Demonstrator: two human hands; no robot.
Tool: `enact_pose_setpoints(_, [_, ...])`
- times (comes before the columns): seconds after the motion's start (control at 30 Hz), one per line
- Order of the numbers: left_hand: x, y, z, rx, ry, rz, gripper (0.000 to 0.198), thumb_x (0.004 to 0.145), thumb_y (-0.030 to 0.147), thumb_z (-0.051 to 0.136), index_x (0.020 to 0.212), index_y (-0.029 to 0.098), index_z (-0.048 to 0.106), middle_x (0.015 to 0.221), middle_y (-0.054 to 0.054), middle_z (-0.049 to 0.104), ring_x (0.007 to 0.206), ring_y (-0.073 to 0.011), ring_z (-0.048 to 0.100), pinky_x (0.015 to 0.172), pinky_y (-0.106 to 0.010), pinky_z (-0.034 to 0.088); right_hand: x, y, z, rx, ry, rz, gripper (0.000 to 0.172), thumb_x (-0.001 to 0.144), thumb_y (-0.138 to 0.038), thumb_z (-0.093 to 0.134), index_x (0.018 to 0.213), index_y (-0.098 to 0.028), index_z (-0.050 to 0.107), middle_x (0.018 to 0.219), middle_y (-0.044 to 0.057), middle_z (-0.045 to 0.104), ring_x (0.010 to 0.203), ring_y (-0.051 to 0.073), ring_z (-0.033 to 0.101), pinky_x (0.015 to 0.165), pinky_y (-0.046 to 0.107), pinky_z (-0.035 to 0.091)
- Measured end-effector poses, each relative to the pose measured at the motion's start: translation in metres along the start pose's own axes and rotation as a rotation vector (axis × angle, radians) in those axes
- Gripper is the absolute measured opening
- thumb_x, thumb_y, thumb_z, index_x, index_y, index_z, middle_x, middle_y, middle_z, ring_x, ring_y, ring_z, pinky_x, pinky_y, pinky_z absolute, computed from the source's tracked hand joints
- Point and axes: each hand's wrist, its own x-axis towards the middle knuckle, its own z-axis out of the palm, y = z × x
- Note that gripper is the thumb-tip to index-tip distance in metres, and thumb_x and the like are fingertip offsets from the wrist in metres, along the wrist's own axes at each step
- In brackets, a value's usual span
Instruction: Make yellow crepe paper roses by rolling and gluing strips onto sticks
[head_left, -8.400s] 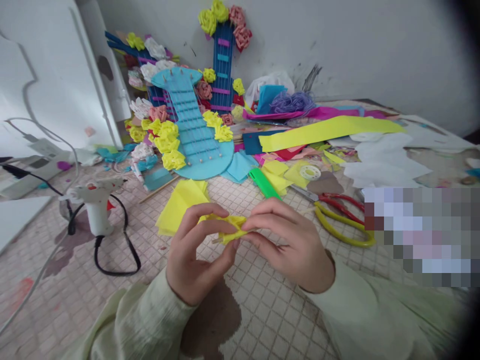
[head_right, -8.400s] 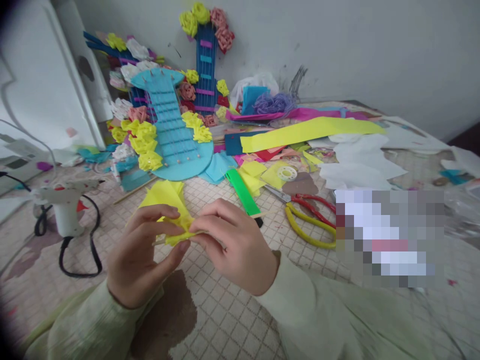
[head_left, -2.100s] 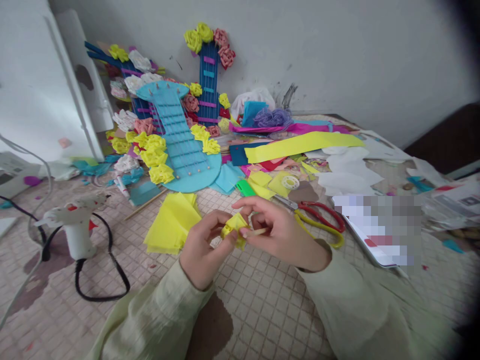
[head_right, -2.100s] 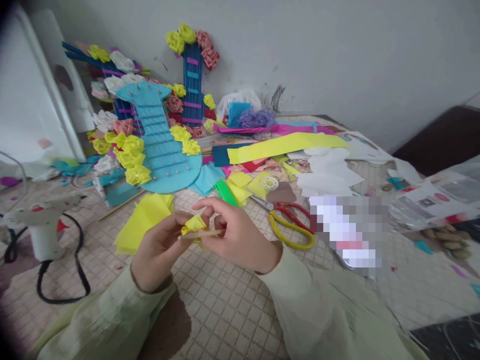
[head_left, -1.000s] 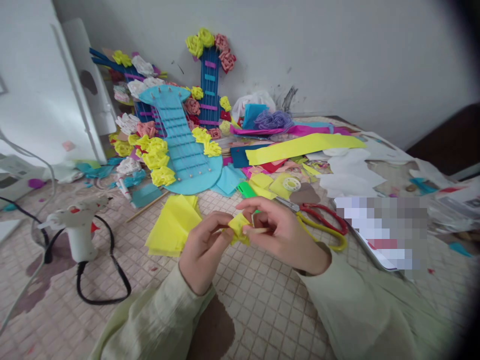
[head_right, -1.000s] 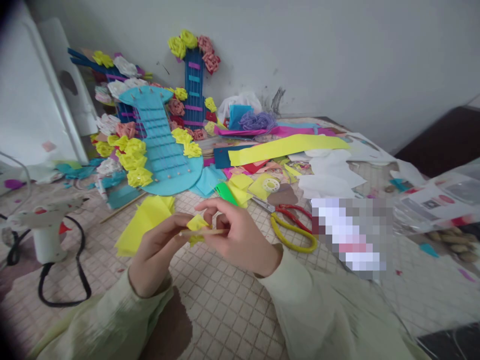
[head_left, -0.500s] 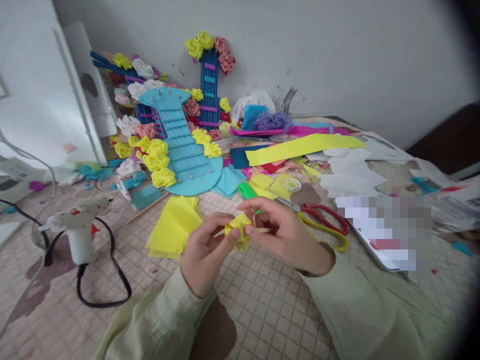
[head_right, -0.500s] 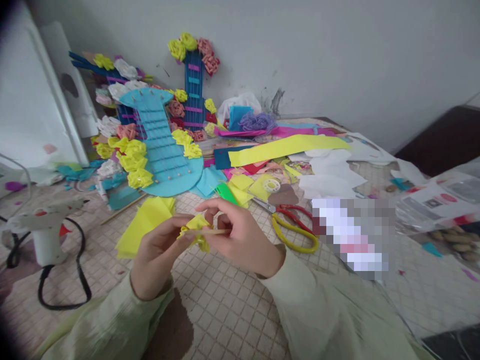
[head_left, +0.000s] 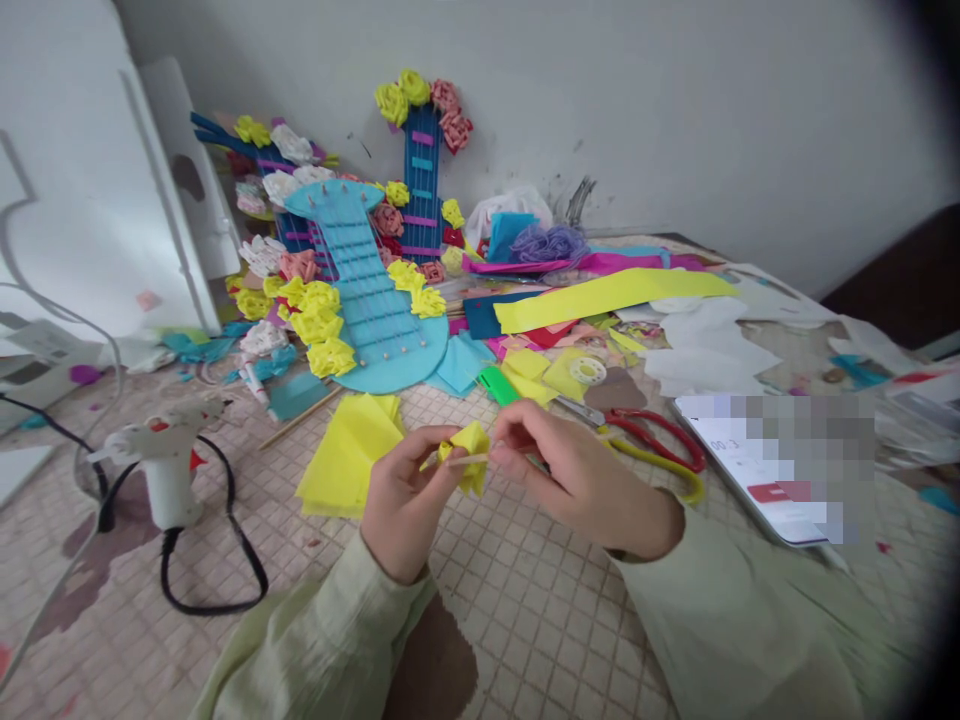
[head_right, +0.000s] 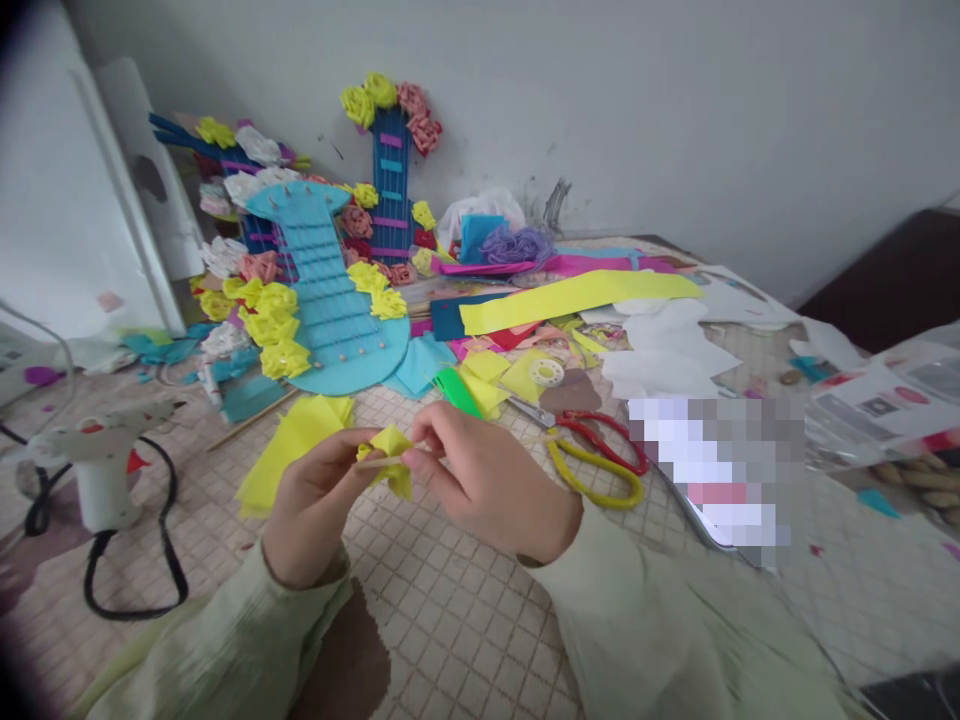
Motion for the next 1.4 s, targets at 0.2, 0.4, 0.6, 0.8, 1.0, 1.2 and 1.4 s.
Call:
enact_pose_setpoints(0.2, [-0.001, -0.001, 0.001, -0.115, -0.032, -0.04, 0.014, 0.068, 0.018, 0.064, 0.082, 0.019, 0.063, 0.073, 0.002, 0.063, 0.067, -0.0098, 0.057, 0.058, -0.019, 0.049, 0.004, 0.007, 0.007, -0.104, 0.093, -0.042, 0.011, 0.087, -0.026, 0.043, 0.081, -0.018, 0.047, 0.076, 0.001, 0.053, 0.069, 0.012, 0.049, 0.062, 0.025, 0.037])
enact_pose_setpoints(0.4, [0.0, 0.001, 0.004, -0.082, 0.006, -0.041, 0.02, 0.06, 0.015, 0.069, 0.079, 0.017, 0.062, 0.069, 0.002, 0.063, 0.064, -0.0092, 0.057, 0.057, -0.018, 0.048, 0.003, 0.009, 0.012, -0.11, 0.174, -0.093, 0.005, 0.085, -0.019, 0.047, 0.081, -0.017, 0.05, 0.077, 0.001, 0.053, 0.07, 0.01, 0.049, 0.063, 0.023, 0.039])
enact_pose_setpoints(0.6, [0.0, -0.004, 0.002, 0.0, 0.026, -0.007, 0.016, 0.064, 0.018, 0.067, 0.079, 0.018, 0.06, 0.071, 0.002, 0.062, 0.066, -0.0091, 0.056, 0.057, -0.018, 0.046, 0.002, 0.009, 0.018, -0.111, 0.202, -0.154, 0.01, 0.082, -0.012, 0.047, 0.089, -0.015, 0.053, 0.085, 0.002, 0.056, 0.073, 0.009, 0.05, 0.063, 0.021, 0.041])
enact_pose_setpoints(0.8, [0.0, -0.005, 0.0, 0.005, -0.011, 0.056, 0.012, 0.069, 0.022, 0.064, 0.08, 0.019, 0.059, 0.071, 0.003, 0.059, 0.067, -0.0075, 0.054, 0.06, -0.017, 0.043, 0.003, 0.01, 0.02, -0.084, 0.246, -0.188, 0.016, 0.082, -0.012, 0.048, 0.097, -0.014, 0.054, 0.089, 0.004, 0.057, 0.077, 0.01, 0.053, 0.066, 0.021, 0.044])
enact_pose_setpoints(1.0, [0.001, -0.006, -0.001, 0.019, -0.01, 0.081, 0.011, 0.07, 0.022, 0.064, 0.08, 0.019, 0.059, 0.071, 0.003, 0.059, 0.068, -0.0077, 0.054, 0.061, -0.017, 0.043, 0.004, 0.009, 0.019, -0.086, 0.256, -0.253, 0.022, 0.082, -0.01, 0.047, 0.1, -0.018, 0.056, 0.093, 0.004, 0.058, 0.081, 0.011, 0.054, 0.07, 0.023, 0.046])
enact_pose_setpoints(1.2, [0.001, -0.002, 0.001, 0.002, 0.001, 0.057, 0.013, 0.068, 0.022, 0.065, 0.078, 0.018, 0.059, 0.069, 0.002, 0.059, 0.065, -0.0085, 0.053, 0.059, -0.019, 0.043, 0.002, 0.009, 0.02, -0.05, 0.253, -0.283, 0.024, 0.083, -0.008, 0.044, 0.1, -0.019, 0.059, 0.093, 0.005, 0.056, 0.084, 0.011, 0.054, 0.072, 0.024, 0.047])
enact_pose_setpoints(1.4, [0.0, 0.0, 0.002, 0.0, 0.001, 0.033, 0.012, 0.068, 0.024, 0.065, 0.077, 0.017, 0.059, 0.068, 0.002, 0.059, 0.064, -0.0085, 0.053, 0.059, -0.019, 0.044, 0.001, 0.009, 0.021, -0.054, 0.26, -0.31, 0.024, 0.083, -0.007, 0.044, 0.098, -0.016, 0.06, 0.092, 0.007, 0.056, 0.087, 0.012, 0.054, 0.074, 0.025, 0.047])
